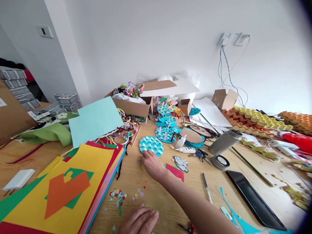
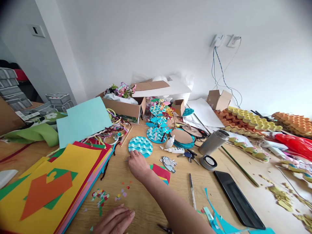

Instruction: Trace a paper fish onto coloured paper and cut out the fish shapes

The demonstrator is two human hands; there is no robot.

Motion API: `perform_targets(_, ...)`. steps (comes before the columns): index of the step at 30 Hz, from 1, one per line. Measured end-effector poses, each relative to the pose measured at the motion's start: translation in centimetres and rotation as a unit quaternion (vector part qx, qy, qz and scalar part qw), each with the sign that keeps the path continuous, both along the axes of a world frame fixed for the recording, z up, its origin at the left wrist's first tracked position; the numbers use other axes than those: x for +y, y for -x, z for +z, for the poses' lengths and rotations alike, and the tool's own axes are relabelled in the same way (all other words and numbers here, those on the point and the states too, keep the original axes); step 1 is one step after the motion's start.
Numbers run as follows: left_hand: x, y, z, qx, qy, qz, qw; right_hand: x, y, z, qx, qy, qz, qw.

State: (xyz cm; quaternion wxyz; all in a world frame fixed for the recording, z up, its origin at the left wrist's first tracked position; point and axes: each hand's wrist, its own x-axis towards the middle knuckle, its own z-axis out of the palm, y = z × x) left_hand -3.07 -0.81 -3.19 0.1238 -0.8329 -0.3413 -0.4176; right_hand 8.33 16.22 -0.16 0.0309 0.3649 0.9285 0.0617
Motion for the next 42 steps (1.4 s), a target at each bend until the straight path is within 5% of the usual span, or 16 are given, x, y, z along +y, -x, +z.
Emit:
perform_targets(13,-0.2,-0.1,0.8,0.001,-0.003,-0.003,1.0,1.1,1.5,1.0,-0.008,0.024,0.02,0.999)
perform_targets(22,-0.5,-0.1,-1.9,-0.049,0.014,-0.024,0.998,0.6,2.4,1.2,-0.023,0.036,0.005,0.999)
perform_targets(28,-0.6,0.0,-2.0,-0.04,0.04,-0.022,0.998,-0.3,1.7,2.0,-0.002,0.021,-0.007,1.0)
perform_targets(31,-0.5,0.1,-1.6,-0.044,0.046,-0.018,0.998,-1.6,-1.3,3.9,0.013,0.015,-0.023,1.0)
perform_targets(34,-0.6,0.2,-0.8,-0.042,0.044,-0.022,0.998,-4.5,-7.4,5.1,0.012,0.017,-0.082,0.996)
perform_targets(39,-0.8,0.3,0.7,-0.01,0.07,-0.014,0.997,-11.8,-21.3,3.6,0.013,0.052,-0.264,0.963)
perform_targets(42,-0.8,0.2,0.9,-0.007,0.075,-0.021,0.997,-14.7,-26.8,2.8,-0.002,0.108,-0.33,0.938)
